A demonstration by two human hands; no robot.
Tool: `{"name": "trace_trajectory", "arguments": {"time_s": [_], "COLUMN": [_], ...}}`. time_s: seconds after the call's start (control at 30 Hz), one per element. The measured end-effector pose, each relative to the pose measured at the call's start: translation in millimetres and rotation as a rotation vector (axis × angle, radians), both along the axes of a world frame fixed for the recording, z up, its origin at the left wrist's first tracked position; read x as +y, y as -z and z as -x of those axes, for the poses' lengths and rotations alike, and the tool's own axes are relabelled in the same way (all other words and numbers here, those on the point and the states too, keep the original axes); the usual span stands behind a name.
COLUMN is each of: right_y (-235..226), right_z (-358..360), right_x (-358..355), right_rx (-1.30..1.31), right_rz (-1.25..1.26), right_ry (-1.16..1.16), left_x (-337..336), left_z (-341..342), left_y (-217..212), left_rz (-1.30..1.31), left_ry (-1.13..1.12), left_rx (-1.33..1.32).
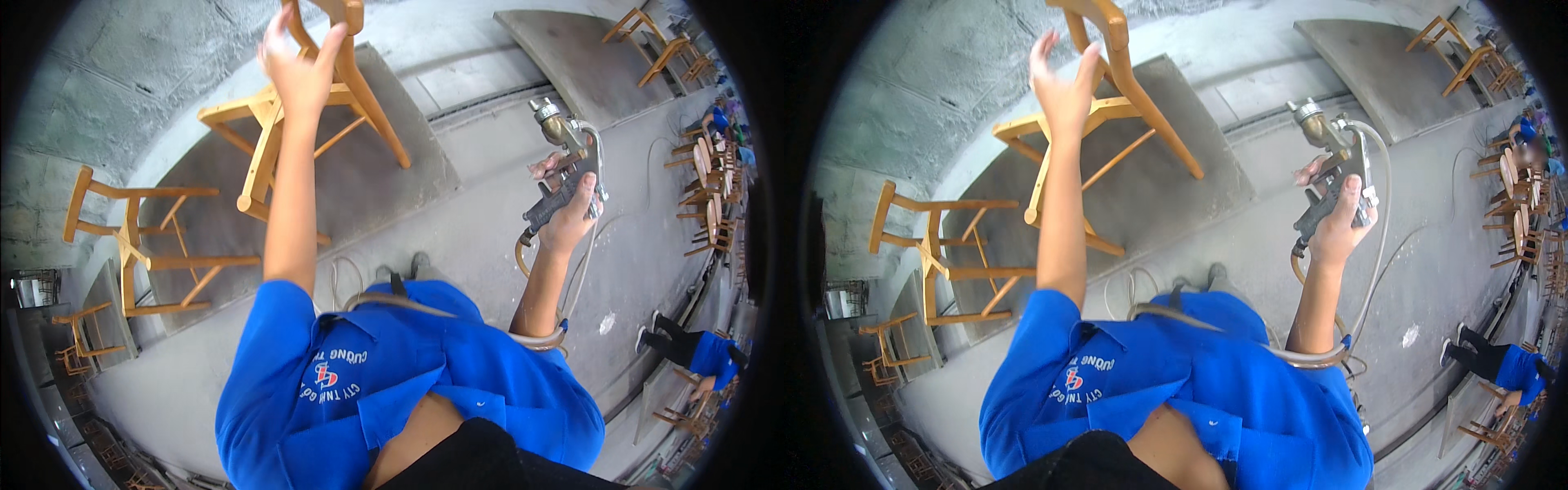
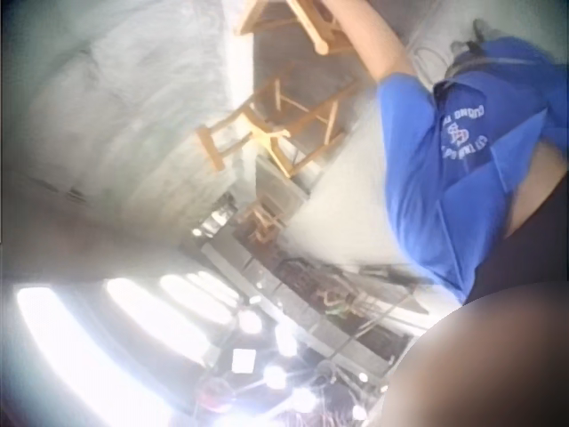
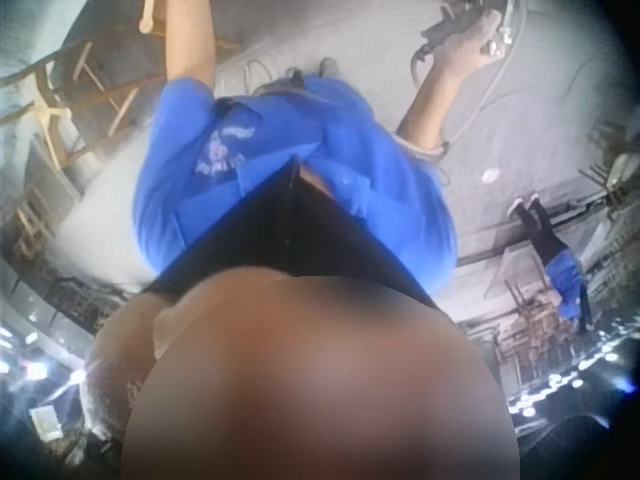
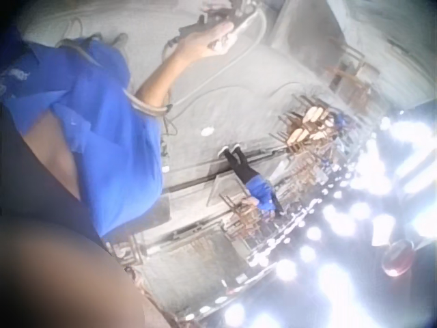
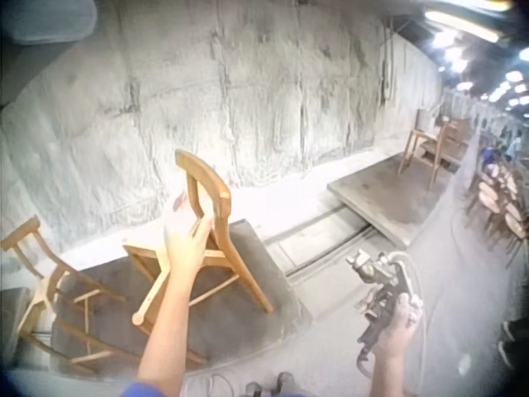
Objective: The person uses a spray gun to apply finish to wooden chairs in a workshop. They rotate and reposition each chair to coat all sides, then move to the next chair and repeat the process.
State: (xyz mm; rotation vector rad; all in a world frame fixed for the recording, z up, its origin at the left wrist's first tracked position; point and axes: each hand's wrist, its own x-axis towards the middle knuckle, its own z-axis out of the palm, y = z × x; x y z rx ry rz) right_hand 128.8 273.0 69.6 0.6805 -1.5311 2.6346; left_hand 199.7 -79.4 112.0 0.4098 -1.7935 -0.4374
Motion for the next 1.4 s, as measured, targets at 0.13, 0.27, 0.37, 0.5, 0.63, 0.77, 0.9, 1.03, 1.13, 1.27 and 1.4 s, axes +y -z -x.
{"name": "trace_trajectory", "arguments": {"time_s": [0.13, 0.27, 0.37, 0.5, 0.63, 0.77, 0.9, 1.03, 1.13, 1.27, 1.4], "right_y": [-16, -3, 20, 91, 188, 271, 320, 314, 278, 232, 215], "right_z": [-7, -4, 21, 50, 55, 60, 53, 30, -5, -55, -63], "right_x": [-10, -23, -39, -84, -99, -86, -69, -73, -91, -134, -190], "right_rx": [0.053, -0.194, -0.358, -0.58, -0.743, -0.757, -0.761, -0.569, -0.411, -0.36, -0.287], "right_rz": [-0.063, 0.056, 0.136, 0.045, -0.088, -0.279, -0.479, -0.673, -0.757, -0.581, -0.539], "right_ry": [-0.25, -0.399, -0.389, -0.33, -0.232, -0.111, -0.02, -0.105, -0.249, -0.612, -0.667], "left_x": [10, 61, 140, 234, 281, 301, 307, 307, 305, 292, 264], "left_z": [-50, -188, -311, -424, -463, -464, -462, -468, -480, -498, -508], "left_y": [124, 286, 370, 393, 350, 315, 303, 300, 298, 298, 294], "left_rz": [-0.522, -0.85, -1.432, -1.814, -1.826, -1.809, -1.792, -1.77, -1.753, -1.701, -1.613], "left_ry": [0.242, 0.465, 0.378, 0.117, -0.089, -0.198, -0.224, -0.214, -0.219, -0.223, -0.198], "left_rx": [-0.037, -0.907, -1.03, -0.877, -0.886, -0.858, -0.844, -0.837, -0.827, -0.813, -0.787]}}
